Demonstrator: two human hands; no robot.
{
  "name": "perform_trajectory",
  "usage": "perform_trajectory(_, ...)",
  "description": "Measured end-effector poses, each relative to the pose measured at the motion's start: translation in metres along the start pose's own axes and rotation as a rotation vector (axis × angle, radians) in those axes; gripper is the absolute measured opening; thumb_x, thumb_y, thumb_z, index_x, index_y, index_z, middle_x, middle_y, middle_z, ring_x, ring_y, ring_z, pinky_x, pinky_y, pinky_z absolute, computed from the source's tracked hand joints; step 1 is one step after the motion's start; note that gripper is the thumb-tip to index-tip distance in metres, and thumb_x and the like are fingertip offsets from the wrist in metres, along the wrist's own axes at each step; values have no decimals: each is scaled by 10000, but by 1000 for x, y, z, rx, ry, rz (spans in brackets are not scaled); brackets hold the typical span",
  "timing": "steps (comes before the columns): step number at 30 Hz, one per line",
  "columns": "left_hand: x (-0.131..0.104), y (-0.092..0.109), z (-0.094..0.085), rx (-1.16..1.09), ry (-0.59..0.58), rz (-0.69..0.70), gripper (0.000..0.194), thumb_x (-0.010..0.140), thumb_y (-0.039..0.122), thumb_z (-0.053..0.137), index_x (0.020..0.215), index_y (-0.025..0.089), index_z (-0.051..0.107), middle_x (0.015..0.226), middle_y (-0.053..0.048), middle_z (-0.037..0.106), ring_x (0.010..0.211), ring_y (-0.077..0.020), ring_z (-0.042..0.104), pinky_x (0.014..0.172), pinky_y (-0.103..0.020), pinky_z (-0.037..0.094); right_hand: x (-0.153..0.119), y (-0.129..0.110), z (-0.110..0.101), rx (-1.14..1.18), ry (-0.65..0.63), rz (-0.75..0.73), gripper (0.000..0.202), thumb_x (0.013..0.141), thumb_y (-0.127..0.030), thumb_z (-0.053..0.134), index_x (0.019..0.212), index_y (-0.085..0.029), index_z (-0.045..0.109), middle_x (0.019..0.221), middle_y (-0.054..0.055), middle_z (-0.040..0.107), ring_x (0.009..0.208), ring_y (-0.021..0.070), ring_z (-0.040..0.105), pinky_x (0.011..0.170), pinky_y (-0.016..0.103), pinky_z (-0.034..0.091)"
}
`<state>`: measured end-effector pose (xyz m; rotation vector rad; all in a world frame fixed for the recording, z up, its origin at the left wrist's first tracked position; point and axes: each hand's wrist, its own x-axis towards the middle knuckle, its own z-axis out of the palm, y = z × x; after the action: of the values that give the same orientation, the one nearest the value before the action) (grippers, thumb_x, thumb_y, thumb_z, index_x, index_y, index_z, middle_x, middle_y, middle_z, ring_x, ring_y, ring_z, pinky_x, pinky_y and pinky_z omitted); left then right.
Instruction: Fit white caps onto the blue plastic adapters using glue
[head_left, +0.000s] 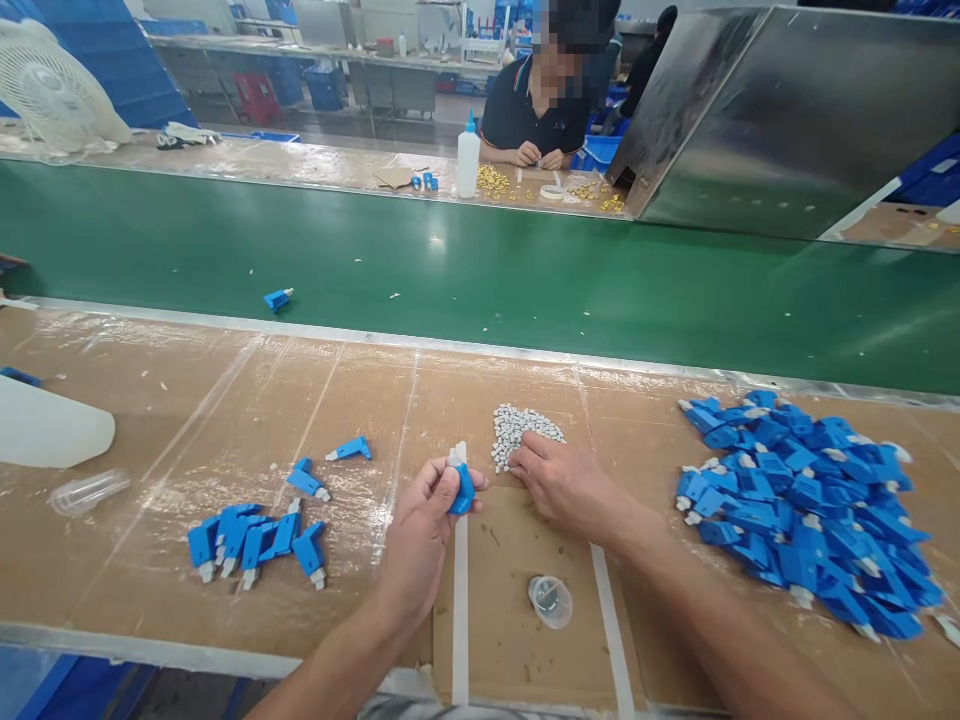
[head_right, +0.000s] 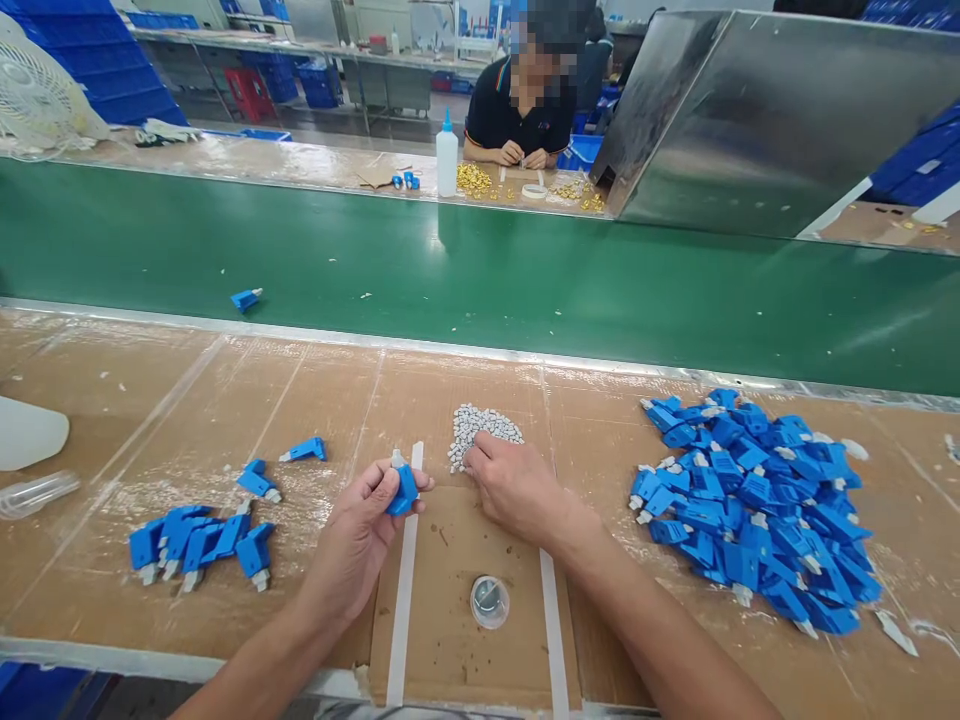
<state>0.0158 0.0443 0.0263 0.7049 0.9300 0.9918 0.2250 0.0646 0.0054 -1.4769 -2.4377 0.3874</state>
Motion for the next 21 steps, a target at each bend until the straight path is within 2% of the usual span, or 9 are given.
perform_trajectory(3,-3,3,2,18,-19,-14,240,951,391,581,932,170,672,983,-75,659,923,-184,556,847,-306,435,2,-3,-1,65,32,36,178,936,-134,491,803,-157,606,840,96,598,694,192,508,546,314,272)
perform_trajectory(6,-7,6,5,-18,-37,-14,224,952,376,585,902,175,670,926,-48,622,895,-163,532,845,-274,411,-1,-4,-13,169,86,92,178,967,-184,455,843,-168,582,814,76,618,706,186,560,579,287,381)
perform_trajectory(7,-9,7,7,-34,-48,-14,219,951,369,589,886,175,666,894,-37,602,870,-153,518,832,-263,407,-4,-5,-19,274,112,133,182,986,-218,442,870,-174,575,788,60,623,682,176,573,579,278,416)
perform_trajectory(9,-12,8,11,-65,-76,-29,205,943,355,608,869,171,660,838,-17,558,806,-133,482,787,-240,402,-11,-8,-31,661,181,249,193,997,-307,473,892,-182,577,721,28,624,598,152,575,542,259,455)
perform_trajectory(12,-17,10,22,-112,-135,-101,190,924,343,643,889,158,666,822,-12,542,745,-111,443,709,-215,390,-26,-19,-42,1345,240,406,224,916,-383,650,832,-177,625,687,14,630,525,112,545,478,214,452)
perform_trajectory(14,-19,11,30,-135,-175,-145,200,917,341,655,875,146,668,801,-15,542,723,-102,443,677,-202,391,-34,-28,-43,1568,248,448,217,870,-368,723,807,-173,652,712,18,637,537,92,540,458,173,439)
perform_trajectory(17,-22,14,38,-163,-238,-191,203,900,333,681,853,135,675,744,-7,526,675,-88,448,634,-185,411,-44,-44,-41,1709,269,470,196,862,-342,746,805,-170,671,735,19,626,567,82,543,448,133,434)
perform_trajectory(21,-25,14,42,-178,-294,-241,205,862,324,726,874,121,695,759,-25,575,656,-87,506,601,-190,483,-52,-61,-38,1757,279,504,197,876,-338,733,806,-163,676,725,11,583,581,79,515,443,117,424)
